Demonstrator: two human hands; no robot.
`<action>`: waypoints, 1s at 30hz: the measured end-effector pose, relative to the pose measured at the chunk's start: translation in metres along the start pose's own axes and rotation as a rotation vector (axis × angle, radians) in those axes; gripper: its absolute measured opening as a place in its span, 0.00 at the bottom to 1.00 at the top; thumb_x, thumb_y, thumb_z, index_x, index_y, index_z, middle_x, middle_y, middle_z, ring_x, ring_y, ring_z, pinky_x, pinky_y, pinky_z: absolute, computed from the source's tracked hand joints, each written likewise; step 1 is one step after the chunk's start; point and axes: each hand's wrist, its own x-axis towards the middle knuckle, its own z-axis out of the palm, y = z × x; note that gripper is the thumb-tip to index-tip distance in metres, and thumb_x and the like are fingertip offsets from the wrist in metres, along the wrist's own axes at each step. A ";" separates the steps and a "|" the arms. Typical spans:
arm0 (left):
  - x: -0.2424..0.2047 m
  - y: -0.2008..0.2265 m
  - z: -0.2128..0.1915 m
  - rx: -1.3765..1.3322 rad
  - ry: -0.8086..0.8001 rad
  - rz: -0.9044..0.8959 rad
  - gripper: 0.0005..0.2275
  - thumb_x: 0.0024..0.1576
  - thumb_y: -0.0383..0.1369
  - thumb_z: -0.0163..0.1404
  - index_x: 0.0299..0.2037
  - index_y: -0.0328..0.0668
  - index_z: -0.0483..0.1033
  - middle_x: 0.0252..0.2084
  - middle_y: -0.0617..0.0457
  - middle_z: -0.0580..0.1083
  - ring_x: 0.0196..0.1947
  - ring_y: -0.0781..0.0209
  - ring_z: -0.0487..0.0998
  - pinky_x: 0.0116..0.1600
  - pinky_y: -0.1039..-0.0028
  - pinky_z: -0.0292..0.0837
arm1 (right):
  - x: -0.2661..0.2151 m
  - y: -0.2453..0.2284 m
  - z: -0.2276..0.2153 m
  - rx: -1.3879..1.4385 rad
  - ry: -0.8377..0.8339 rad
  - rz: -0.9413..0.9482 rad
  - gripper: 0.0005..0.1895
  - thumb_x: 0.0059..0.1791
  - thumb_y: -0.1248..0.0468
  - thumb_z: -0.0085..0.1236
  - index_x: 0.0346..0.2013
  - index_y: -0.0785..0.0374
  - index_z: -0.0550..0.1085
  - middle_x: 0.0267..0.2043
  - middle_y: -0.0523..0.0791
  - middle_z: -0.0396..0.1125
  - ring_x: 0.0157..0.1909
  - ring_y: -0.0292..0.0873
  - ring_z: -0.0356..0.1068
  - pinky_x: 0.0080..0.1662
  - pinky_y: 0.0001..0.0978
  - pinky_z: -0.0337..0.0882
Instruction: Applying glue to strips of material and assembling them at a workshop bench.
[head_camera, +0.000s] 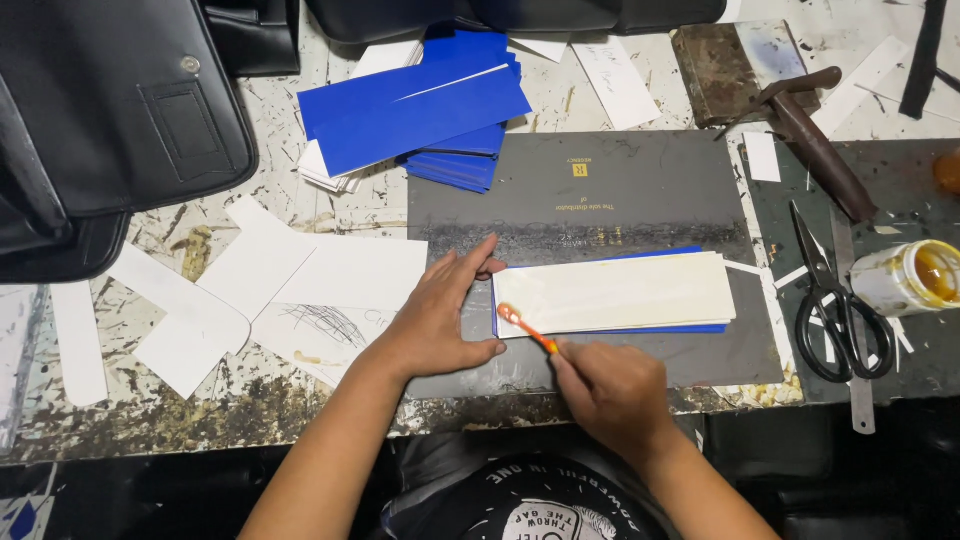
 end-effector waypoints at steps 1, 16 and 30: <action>0.000 -0.001 0.000 -0.002 0.003 -0.001 0.53 0.35 0.37 0.66 0.74 0.49 0.47 0.65 0.57 0.72 0.70 0.53 0.63 0.77 0.56 0.41 | -0.002 -0.004 -0.005 0.000 -0.002 -0.003 0.06 0.46 0.70 0.61 0.24 0.60 0.78 0.15 0.39 0.70 0.11 0.33 0.60 0.18 0.25 0.58; -0.002 0.005 0.002 0.076 0.122 0.124 0.50 0.35 0.41 0.69 0.71 0.44 0.54 0.57 0.56 0.77 0.62 0.54 0.73 0.76 0.54 0.47 | -0.016 -0.010 -0.016 0.147 0.073 0.406 0.06 0.45 0.68 0.61 0.34 0.63 0.82 0.20 0.41 0.74 0.14 0.34 0.60 0.19 0.28 0.59; -0.002 -0.001 0.009 -0.005 0.195 0.206 0.44 0.38 0.43 0.69 0.68 0.41 0.65 0.53 0.48 0.78 0.57 0.45 0.75 0.71 0.46 0.54 | -0.013 -0.004 0.021 -0.406 0.227 0.305 0.05 0.47 0.57 0.61 0.26 0.46 0.81 0.16 0.40 0.69 0.23 0.45 0.75 0.27 0.33 0.72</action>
